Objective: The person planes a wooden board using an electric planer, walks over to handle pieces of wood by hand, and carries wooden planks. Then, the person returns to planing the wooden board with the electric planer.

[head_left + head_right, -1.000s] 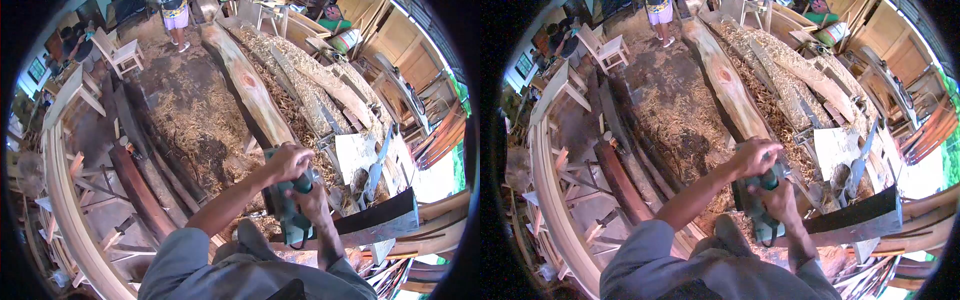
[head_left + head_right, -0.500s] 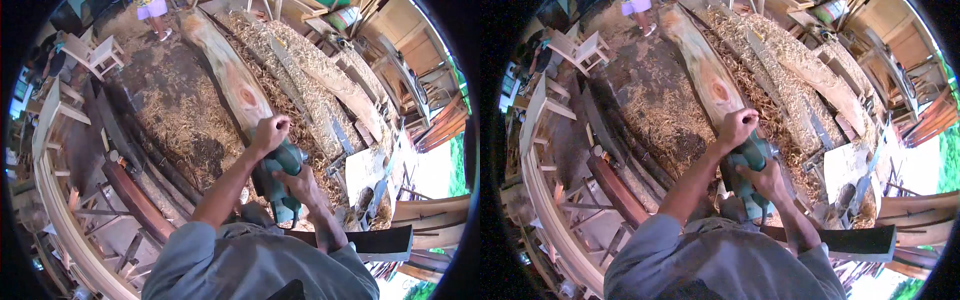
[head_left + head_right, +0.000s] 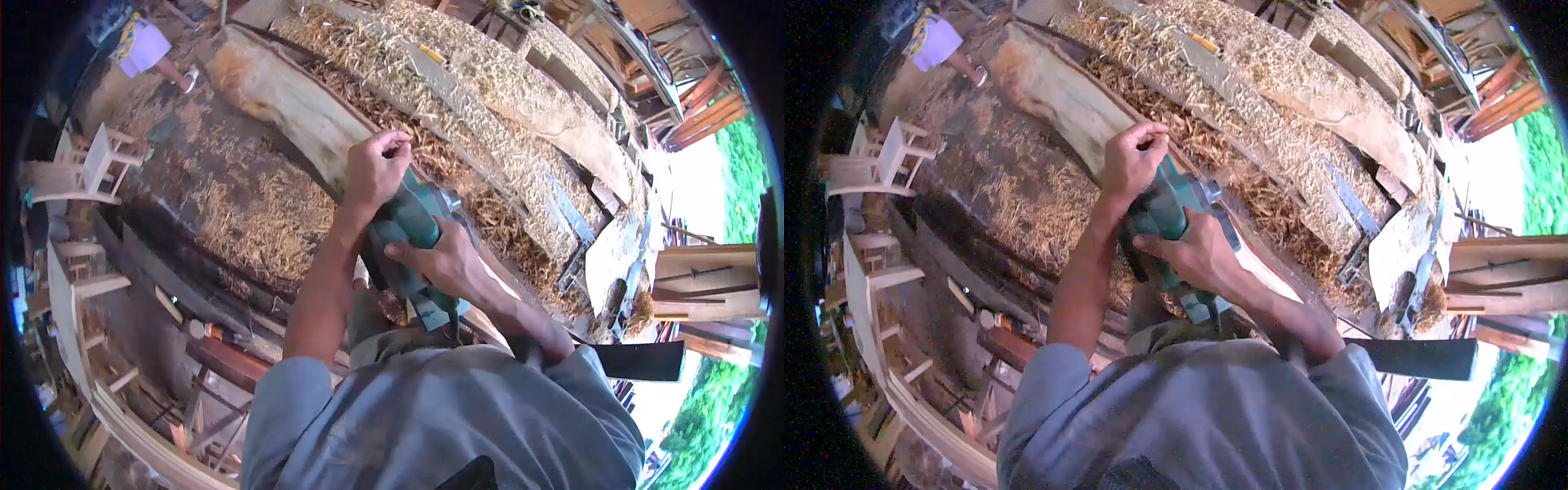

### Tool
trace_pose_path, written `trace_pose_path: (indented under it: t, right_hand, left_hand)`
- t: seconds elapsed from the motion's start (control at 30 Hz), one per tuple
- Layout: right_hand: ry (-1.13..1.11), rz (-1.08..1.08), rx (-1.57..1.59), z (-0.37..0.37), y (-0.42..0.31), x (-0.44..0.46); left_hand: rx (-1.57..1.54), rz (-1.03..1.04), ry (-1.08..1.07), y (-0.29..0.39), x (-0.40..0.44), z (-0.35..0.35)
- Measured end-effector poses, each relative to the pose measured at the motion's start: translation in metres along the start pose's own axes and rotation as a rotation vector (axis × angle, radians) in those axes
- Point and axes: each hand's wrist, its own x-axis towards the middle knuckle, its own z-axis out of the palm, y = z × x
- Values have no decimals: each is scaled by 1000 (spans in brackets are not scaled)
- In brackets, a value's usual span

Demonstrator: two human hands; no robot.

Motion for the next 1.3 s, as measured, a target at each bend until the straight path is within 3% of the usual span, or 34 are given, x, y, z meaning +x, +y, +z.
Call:
trace_pose_path:
  t: [0.1, 0.17, 0.27, 0.33, 0.43, 0.5, 0.57, 0.67, 0.7, 0.73, 0.77, 0.83, 0.93, 1.03, 1.2, 1.27, 1.3]
  right_hand:
    - [-13, -95, 27, 10, -19, 40]
    - [88, -508, -24, 21, -24, 86]
    - [34, -450, -105, 17, -60, 135]
    - [-25, -392, -113, 17, -74, 147]
    - [-15, -423, -175, 13, -67, 141]
    - [-35, -434, -377, 2, -50, 108]
    - [25, -613, -193, -5, -2, 68]
    - [-45, -222, -117, -31, 45, -29]
    - [-83, 40, -205, -43, 63, -59]
    - [-67, 22, -129, -52, 89, -90]
    - [-88, 190, -119, -65, 86, -122]
    - [-9, 137, -156, -80, 148, -176]
    - [-35, 299, -242, -100, 163, -212]
    - [-35, 281, -214, -99, 168, -211]
    - [-84, 274, -233, -86, 129, -167]
    - [-100, 65, -102, -76, 116, -144]
    - [-58, 93, -87, -70, 108, -132]
  left_hand:
    - [39, 48, 5, -6, 42, -25]
    - [43, 80, 2, -23, 79, -40]
    - [258, 162, 11, -52, 141, -69]
    - [118, 53, -102, -51, 166, -85]
    - [-81, 91, -82, -44, 149, -74]
    - [-103, 36, -110, -29, 112, -56]
    - [-87, -78, -117, -4, 53, -29]
    - [-33, -178, -80, 36, -47, 25]
    - [55, -166, -36, 60, -82, 41]
    - [-35, -136, -62, 60, -116, 64]
    - [-113, -133, -120, 79, -144, 78]
    - [-168, -176, -206, 95, -201, 118]
    - [-240, -80, -200, 102, -241, 149]
    - [-273, -179, -232, 106, -235, 145]
    - [-222, -170, -169, 80, -199, 113]
    - [-152, -291, -199, 76, -174, 91]
    - [-169, -279, -179, 72, -160, 82]
